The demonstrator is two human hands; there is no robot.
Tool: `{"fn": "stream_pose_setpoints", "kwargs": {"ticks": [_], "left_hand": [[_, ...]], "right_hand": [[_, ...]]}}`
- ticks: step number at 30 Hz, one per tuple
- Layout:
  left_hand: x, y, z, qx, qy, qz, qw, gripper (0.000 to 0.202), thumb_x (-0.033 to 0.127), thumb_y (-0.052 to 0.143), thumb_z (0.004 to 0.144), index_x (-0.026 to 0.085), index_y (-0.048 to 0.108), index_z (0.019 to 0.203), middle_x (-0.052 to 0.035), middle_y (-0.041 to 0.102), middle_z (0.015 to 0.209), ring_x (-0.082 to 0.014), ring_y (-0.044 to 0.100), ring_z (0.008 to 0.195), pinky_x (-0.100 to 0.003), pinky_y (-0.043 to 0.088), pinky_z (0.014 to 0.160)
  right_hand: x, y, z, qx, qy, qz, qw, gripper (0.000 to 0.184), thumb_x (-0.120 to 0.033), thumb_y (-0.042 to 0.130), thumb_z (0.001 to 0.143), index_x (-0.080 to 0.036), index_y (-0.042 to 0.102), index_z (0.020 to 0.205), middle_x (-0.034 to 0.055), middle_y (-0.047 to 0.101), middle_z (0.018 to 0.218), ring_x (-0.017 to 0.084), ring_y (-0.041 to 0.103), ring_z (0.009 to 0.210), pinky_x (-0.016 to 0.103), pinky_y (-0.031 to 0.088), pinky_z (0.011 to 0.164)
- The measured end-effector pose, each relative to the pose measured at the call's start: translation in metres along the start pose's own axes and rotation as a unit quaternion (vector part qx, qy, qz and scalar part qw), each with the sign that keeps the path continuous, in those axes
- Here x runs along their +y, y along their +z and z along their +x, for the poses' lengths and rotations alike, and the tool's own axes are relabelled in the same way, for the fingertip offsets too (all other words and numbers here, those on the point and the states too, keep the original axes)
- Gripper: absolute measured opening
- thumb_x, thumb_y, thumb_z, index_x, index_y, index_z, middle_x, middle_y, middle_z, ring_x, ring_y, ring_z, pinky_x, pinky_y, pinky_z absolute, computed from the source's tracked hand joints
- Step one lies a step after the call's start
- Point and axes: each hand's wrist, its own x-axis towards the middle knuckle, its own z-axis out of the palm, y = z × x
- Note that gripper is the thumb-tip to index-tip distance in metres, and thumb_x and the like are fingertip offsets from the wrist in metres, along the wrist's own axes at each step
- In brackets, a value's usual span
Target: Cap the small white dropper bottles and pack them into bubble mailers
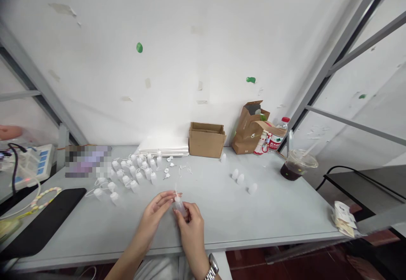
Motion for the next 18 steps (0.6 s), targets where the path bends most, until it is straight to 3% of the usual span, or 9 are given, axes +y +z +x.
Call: {"fn": "stream_pose_setpoints", "kwargs": {"ticks": [4, 10, 18], "left_hand": [[-0.0008, 0.0023, -0.0028, -0.022, -0.023, 0.005, 0.999, 0.029, 0.032, 0.067, 0.065, 0.017, 0.070, 0.090, -0.0093, 0.069, 0.108, -0.0266, 0.058, 0.108, -0.036, 0.042, 0.095], [-0.0043, -0.0005, -0.0011, -0.026, -0.022, -0.016, 0.999, 0.029, 0.035, 0.063, 0.071, 0.018, 0.072, 0.093, -0.0072, 0.068, 0.110, -0.0250, 0.052, 0.116, -0.036, 0.035, 0.103], [-0.0058, 0.0042, -0.0030, -0.022, -0.049, -0.023, 0.998, 0.034, 0.038, 0.068, 0.068, 0.016, 0.071, 0.095, -0.0094, 0.067, 0.111, -0.0265, 0.053, 0.115, -0.038, 0.034, 0.104]], "right_hand": [[-0.0004, -0.0012, -0.0015, 0.006, -0.002, 0.015, 1.000, 0.016, -0.032, 0.063, 0.074, -0.019, 0.068, 0.083, 0.0024, 0.059, 0.070, 0.014, 0.052, 0.055, 0.024, 0.046, 0.052], [0.0012, -0.0050, -0.0028, -0.025, -0.009, 0.055, 0.998, 0.022, -0.028, 0.055, 0.080, -0.020, 0.065, 0.097, 0.0063, 0.061, 0.086, 0.017, 0.057, 0.074, 0.027, 0.048, 0.064], [0.0032, -0.0019, -0.0046, 0.045, -0.012, 0.030, 0.998, 0.013, -0.031, 0.061, 0.076, -0.019, 0.060, 0.081, 0.0004, 0.055, 0.072, 0.014, 0.050, 0.060, 0.026, 0.045, 0.058]]}}
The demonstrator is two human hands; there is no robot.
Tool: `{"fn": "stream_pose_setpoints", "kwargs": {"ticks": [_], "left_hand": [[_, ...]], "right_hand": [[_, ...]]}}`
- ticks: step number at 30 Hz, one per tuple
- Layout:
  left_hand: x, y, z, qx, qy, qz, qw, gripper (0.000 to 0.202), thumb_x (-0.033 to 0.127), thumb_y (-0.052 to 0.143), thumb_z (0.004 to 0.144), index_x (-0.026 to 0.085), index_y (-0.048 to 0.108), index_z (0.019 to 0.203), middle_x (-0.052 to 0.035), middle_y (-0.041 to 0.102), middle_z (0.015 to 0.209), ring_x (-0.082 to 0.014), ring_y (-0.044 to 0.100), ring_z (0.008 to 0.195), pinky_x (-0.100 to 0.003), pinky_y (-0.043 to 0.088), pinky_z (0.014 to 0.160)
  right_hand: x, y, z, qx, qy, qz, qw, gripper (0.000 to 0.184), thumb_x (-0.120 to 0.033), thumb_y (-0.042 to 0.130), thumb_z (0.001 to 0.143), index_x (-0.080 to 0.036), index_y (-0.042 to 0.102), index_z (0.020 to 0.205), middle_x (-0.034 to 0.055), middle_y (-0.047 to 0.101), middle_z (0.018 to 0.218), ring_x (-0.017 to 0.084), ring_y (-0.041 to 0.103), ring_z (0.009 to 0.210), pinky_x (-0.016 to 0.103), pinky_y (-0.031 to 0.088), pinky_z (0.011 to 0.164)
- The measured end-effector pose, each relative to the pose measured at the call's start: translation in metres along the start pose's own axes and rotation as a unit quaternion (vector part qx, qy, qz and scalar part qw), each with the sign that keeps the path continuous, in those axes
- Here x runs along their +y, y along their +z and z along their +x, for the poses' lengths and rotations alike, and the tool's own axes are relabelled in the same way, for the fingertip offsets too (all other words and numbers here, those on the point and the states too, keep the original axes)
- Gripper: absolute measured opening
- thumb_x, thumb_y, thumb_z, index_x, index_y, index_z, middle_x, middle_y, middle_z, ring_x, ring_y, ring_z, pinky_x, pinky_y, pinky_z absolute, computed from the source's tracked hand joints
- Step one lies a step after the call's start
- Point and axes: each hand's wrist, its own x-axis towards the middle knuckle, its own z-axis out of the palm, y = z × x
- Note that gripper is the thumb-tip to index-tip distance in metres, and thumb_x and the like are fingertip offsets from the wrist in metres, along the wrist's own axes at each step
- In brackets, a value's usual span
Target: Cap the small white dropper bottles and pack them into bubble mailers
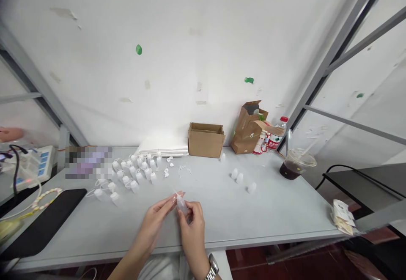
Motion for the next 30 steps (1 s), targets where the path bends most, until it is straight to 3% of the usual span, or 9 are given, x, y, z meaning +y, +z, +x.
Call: {"fn": "stream_pose_setpoints", "kwargs": {"ticks": [5, 14, 22, 26, 30], "left_hand": [[0.001, 0.006, -0.005, -0.002, 0.001, -0.033, 0.999, 0.038, 0.035, 0.073, 0.062, 0.016, 0.071, 0.096, -0.0103, 0.068, 0.110, -0.0274, 0.053, 0.114, -0.039, 0.037, 0.102], [0.002, 0.001, 0.005, 0.014, -0.003, -0.056, 0.998, 0.032, 0.038, 0.073, 0.061, 0.015, 0.072, 0.083, -0.0126, 0.069, 0.107, -0.0288, 0.055, 0.110, -0.037, 0.041, 0.095], [0.009, 0.005, 0.003, -0.037, -0.043, -0.046, 0.997, 0.030, 0.031, 0.068, 0.063, 0.015, 0.072, 0.088, -0.0128, 0.067, 0.111, -0.0281, 0.050, 0.118, -0.036, 0.034, 0.102], [0.013, 0.006, 0.001, -0.074, -0.057, -0.042, 0.995, 0.030, 0.026, 0.061, 0.066, 0.014, 0.071, 0.092, -0.0127, 0.066, 0.113, -0.0278, 0.048, 0.120, -0.036, 0.034, 0.101], [0.012, 0.006, -0.001, -0.072, -0.060, -0.054, 0.994, 0.035, 0.026, 0.059, 0.068, 0.016, 0.069, 0.100, -0.0112, 0.065, 0.114, -0.0272, 0.048, 0.120, -0.037, 0.035, 0.101]], "right_hand": [[0.000, 0.000, -0.001, -0.003, -0.001, -0.008, 1.000, 0.013, -0.032, 0.061, 0.076, -0.019, 0.060, 0.080, -0.0009, 0.053, 0.067, 0.014, 0.050, 0.059, 0.024, 0.045, 0.056], [-0.007, -0.003, -0.001, -0.098, -0.041, -0.013, 0.994, 0.021, -0.030, 0.048, 0.087, -0.022, 0.064, 0.099, 0.0035, 0.063, 0.081, 0.017, 0.057, 0.074, 0.026, 0.047, 0.067], [-0.007, -0.003, -0.002, -0.089, -0.058, -0.044, 0.993, 0.021, -0.028, 0.053, 0.084, -0.023, 0.066, 0.100, 0.0032, 0.060, 0.077, 0.016, 0.055, 0.067, 0.026, 0.047, 0.061], [-0.008, -0.003, -0.003, -0.053, -0.073, -0.026, 0.996, 0.018, -0.027, 0.057, 0.081, -0.024, 0.067, 0.097, 0.0032, 0.062, 0.076, 0.016, 0.056, 0.066, 0.026, 0.048, 0.060], [-0.006, -0.003, -0.004, -0.043, -0.055, -0.028, 0.997, 0.016, -0.029, 0.059, 0.080, -0.022, 0.067, 0.092, 0.0031, 0.062, 0.075, 0.016, 0.056, 0.066, 0.026, 0.048, 0.060]]}}
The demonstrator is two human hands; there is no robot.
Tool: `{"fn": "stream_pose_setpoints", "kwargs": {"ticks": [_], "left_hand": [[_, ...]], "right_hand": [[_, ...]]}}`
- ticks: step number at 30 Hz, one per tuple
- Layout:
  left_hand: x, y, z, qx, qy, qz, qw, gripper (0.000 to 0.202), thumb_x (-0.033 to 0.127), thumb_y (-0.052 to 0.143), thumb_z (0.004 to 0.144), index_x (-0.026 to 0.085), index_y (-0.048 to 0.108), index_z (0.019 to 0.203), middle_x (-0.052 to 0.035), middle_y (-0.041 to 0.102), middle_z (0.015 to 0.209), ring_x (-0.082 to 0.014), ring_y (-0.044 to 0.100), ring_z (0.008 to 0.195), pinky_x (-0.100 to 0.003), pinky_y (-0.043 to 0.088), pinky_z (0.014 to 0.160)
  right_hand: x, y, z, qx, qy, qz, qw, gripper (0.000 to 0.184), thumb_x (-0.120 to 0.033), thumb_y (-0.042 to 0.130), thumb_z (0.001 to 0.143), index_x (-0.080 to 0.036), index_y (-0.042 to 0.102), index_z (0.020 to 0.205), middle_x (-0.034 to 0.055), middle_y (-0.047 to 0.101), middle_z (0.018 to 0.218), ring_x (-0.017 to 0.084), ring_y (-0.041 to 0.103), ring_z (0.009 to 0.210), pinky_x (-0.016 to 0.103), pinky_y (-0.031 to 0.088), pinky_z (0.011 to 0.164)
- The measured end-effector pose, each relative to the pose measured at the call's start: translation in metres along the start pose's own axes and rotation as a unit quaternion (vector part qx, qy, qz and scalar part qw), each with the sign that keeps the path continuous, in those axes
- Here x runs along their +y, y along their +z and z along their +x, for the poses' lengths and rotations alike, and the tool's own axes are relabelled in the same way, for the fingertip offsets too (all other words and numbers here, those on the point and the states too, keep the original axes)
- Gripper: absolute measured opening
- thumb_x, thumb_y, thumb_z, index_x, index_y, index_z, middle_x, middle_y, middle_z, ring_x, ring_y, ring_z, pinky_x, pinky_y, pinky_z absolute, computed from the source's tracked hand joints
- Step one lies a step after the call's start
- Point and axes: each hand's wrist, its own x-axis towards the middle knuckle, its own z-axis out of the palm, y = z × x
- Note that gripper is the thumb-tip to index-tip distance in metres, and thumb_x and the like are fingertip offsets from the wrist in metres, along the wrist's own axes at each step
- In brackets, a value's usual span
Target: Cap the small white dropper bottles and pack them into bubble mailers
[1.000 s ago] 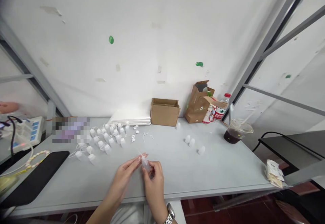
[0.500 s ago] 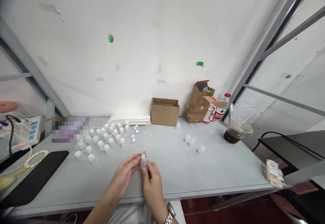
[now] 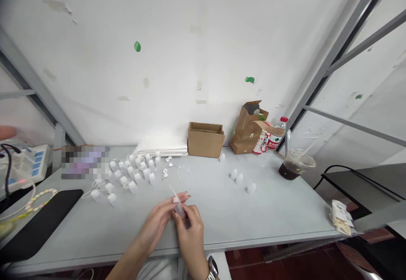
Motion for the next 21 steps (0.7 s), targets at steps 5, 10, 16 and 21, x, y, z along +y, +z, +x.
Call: {"fn": "stream_pose_setpoints", "kwargs": {"ticks": [5, 10, 16, 21], "left_hand": [[-0.0052, 0.0027, -0.0016, 0.020, 0.003, -0.039, 0.999, 0.039, 0.029, 0.060, 0.070, 0.016, 0.064, 0.107, -0.0125, 0.066, 0.113, -0.0275, 0.048, 0.120, -0.038, 0.040, 0.096], [-0.0069, 0.0050, -0.0039, 0.037, 0.021, -0.052, 0.998, 0.026, 0.031, 0.064, 0.070, 0.017, 0.064, 0.092, -0.0121, 0.068, 0.109, -0.0270, 0.050, 0.118, -0.038, 0.038, 0.098], [-0.0085, 0.0036, -0.0004, 0.044, 0.028, -0.018, 0.998, 0.030, 0.037, 0.066, 0.069, 0.015, 0.068, 0.089, -0.0139, 0.067, 0.111, -0.0294, 0.052, 0.116, -0.039, 0.038, 0.099], [-0.0095, 0.0071, 0.0001, 0.052, 0.024, 0.003, 0.998, 0.033, 0.035, 0.065, 0.069, 0.015, 0.071, 0.094, -0.0122, 0.065, 0.116, -0.0283, 0.047, 0.121, -0.038, 0.032, 0.104]], "right_hand": [[0.0004, 0.0010, 0.0001, -0.006, 0.009, -0.008, 1.000, 0.017, -0.030, 0.059, 0.080, -0.022, 0.067, 0.091, 0.0027, 0.060, 0.073, 0.016, 0.054, 0.065, 0.026, 0.047, 0.060], [0.0014, 0.0013, 0.0000, 0.000, 0.000, -0.010, 1.000, 0.015, -0.028, 0.059, 0.080, -0.022, 0.066, 0.091, 0.0022, 0.059, 0.073, 0.015, 0.053, 0.064, 0.026, 0.046, 0.059], [0.0041, 0.0013, 0.0001, 0.001, -0.003, -0.019, 1.000, 0.013, -0.026, 0.059, 0.080, -0.021, 0.065, 0.090, 0.0012, 0.055, 0.071, 0.015, 0.051, 0.062, 0.025, 0.045, 0.058], [0.0057, 0.0017, -0.0021, 0.006, -0.021, -0.030, 0.999, 0.015, -0.027, 0.056, 0.082, -0.021, 0.064, 0.093, 0.0016, 0.055, 0.072, 0.015, 0.051, 0.064, 0.025, 0.045, 0.057]]}}
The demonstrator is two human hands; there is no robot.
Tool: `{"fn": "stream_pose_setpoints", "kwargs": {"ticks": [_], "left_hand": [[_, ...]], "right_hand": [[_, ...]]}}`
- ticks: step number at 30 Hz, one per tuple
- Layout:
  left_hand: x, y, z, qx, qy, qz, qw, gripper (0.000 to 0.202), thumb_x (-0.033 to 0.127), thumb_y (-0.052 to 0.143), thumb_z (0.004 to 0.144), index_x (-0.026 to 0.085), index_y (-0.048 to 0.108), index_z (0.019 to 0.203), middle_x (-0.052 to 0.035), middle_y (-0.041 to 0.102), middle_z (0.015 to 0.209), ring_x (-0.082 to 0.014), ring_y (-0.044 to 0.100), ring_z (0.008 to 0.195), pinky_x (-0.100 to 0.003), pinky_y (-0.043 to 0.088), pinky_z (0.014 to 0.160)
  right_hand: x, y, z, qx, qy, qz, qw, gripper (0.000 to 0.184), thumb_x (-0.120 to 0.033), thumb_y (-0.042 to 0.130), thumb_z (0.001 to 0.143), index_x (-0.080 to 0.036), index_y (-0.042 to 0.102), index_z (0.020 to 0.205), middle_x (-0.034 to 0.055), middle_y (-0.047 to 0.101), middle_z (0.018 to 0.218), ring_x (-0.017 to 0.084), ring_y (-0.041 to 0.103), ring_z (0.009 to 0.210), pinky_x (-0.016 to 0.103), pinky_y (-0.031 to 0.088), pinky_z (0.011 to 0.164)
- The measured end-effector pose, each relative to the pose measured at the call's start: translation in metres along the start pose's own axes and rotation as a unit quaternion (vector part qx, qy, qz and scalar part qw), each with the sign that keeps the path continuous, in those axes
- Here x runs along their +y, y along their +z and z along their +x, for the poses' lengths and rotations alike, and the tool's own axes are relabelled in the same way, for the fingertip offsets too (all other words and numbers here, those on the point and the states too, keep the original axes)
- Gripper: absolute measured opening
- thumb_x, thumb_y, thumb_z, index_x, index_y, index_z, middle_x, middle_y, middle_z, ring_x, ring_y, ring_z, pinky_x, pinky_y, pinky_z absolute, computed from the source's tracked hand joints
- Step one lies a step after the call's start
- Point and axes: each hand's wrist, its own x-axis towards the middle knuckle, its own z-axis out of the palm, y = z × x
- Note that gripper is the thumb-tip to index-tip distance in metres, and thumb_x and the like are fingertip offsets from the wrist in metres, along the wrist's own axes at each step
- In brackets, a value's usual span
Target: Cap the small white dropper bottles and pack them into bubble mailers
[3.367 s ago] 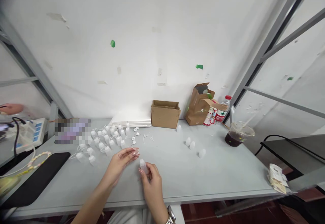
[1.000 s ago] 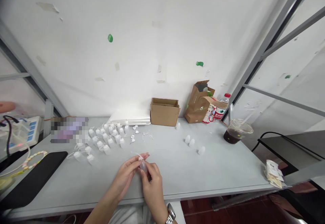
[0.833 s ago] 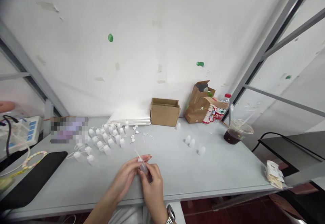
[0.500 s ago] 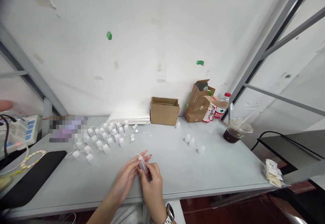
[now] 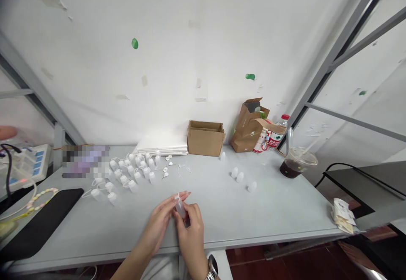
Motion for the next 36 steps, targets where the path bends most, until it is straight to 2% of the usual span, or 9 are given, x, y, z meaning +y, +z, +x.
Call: {"fn": "stream_pose_setpoints", "kwargs": {"ticks": [3, 6, 13, 19, 22, 25, 30, 36], "left_hand": [[-0.001, 0.002, -0.001, 0.008, 0.003, -0.008, 1.000, 0.033, 0.031, 0.066, 0.068, 0.014, 0.071, 0.096, -0.0121, 0.064, 0.116, -0.0269, 0.043, 0.124, -0.037, 0.028, 0.107], [-0.002, 0.001, -0.001, 0.008, 0.000, -0.018, 1.000, 0.035, 0.029, 0.065, 0.069, 0.013, 0.070, 0.099, -0.0128, 0.065, 0.114, -0.0273, 0.046, 0.121, -0.038, 0.030, 0.106], [-0.003, -0.006, 0.003, -0.035, 0.000, -0.015, 0.999, 0.033, 0.031, 0.065, 0.070, 0.014, 0.070, 0.099, -0.0114, 0.067, 0.112, -0.0284, 0.045, 0.122, -0.040, 0.029, 0.106], [-0.006, -0.013, 0.007, -0.087, -0.026, -0.060, 0.994, 0.035, 0.030, 0.063, 0.072, 0.016, 0.068, 0.103, -0.0091, 0.069, 0.107, -0.0282, 0.052, 0.114, -0.041, 0.034, 0.101], [-0.006, -0.018, 0.009, -0.112, -0.033, -0.070, 0.991, 0.033, 0.027, 0.062, 0.073, 0.016, 0.069, 0.104, -0.0091, 0.070, 0.104, -0.0271, 0.054, 0.110, -0.040, 0.034, 0.100], [-0.005, -0.020, 0.010, -0.128, -0.036, -0.082, 0.988, 0.032, 0.024, 0.061, 0.073, 0.014, 0.069, 0.102, -0.0101, 0.070, 0.103, -0.0267, 0.053, 0.110, -0.038, 0.033, 0.099], [-0.004, -0.021, 0.012, -0.131, -0.071, -0.116, 0.982, 0.028, 0.021, 0.060, 0.073, 0.012, 0.071, 0.097, -0.0115, 0.070, 0.098, -0.0269, 0.054, 0.106, -0.037, 0.034, 0.095], [-0.006, -0.022, 0.013, -0.135, -0.090, -0.157, 0.974, 0.026, 0.016, 0.056, 0.076, 0.010, 0.071, 0.096, -0.0106, 0.070, 0.093, -0.0223, 0.055, 0.103, -0.032, 0.034, 0.095]], "right_hand": [[0.001, 0.001, -0.002, 0.011, -0.014, -0.005, 1.000, 0.015, -0.026, 0.056, 0.083, -0.021, 0.063, 0.095, 0.0012, 0.054, 0.072, 0.014, 0.051, 0.064, 0.025, 0.045, 0.057], [0.002, 0.002, -0.002, 0.005, -0.011, -0.001, 1.000, 0.016, -0.026, 0.056, 0.082, -0.020, 0.064, 0.095, 0.0009, 0.053, 0.072, 0.014, 0.051, 0.063, 0.025, 0.045, 0.058], [-0.002, -0.003, 0.003, -0.002, 0.064, 0.057, 0.996, 0.013, -0.029, 0.062, 0.076, -0.020, 0.068, 0.083, 0.0005, 0.054, 0.068, 0.014, 0.049, 0.060, 0.024, 0.042, 0.055], [-0.004, -0.005, 0.007, -0.009, 0.128, 0.134, 0.983, 0.015, -0.033, 0.068, 0.070, -0.019, 0.070, 0.075, 0.0001, 0.054, 0.064, 0.014, 0.047, 0.060, 0.024, 0.040, 0.057], [-0.003, -0.006, 0.009, -0.031, 0.155, 0.193, 0.968, 0.018, -0.035, 0.070, 0.068, -0.018, 0.071, 0.076, 0.0007, 0.055, 0.066, 0.014, 0.048, 0.062, 0.025, 0.041, 0.058], [-0.001, -0.009, 0.012, -0.055, 0.185, 0.247, 0.950, 0.020, -0.035, 0.073, 0.065, -0.018, 0.072, 0.076, -0.0004, 0.054, 0.063, 0.011, 0.046, 0.056, 0.024, 0.038, 0.054], [-0.002, -0.014, 0.016, -0.114, 0.212, 0.324, 0.915, 0.018, -0.033, 0.072, 0.067, -0.016, 0.072, 0.074, -0.0012, 0.055, 0.057, 0.009, 0.042, 0.051, 0.023, 0.033, 0.051], [-0.010, -0.017, 0.020, -0.148, 0.235, 0.397, 0.875, 0.022, -0.035, 0.070, 0.069, -0.013, 0.070, 0.067, -0.0006, 0.052, 0.054, 0.008, 0.040, 0.048, 0.023, 0.029, 0.047]]}}
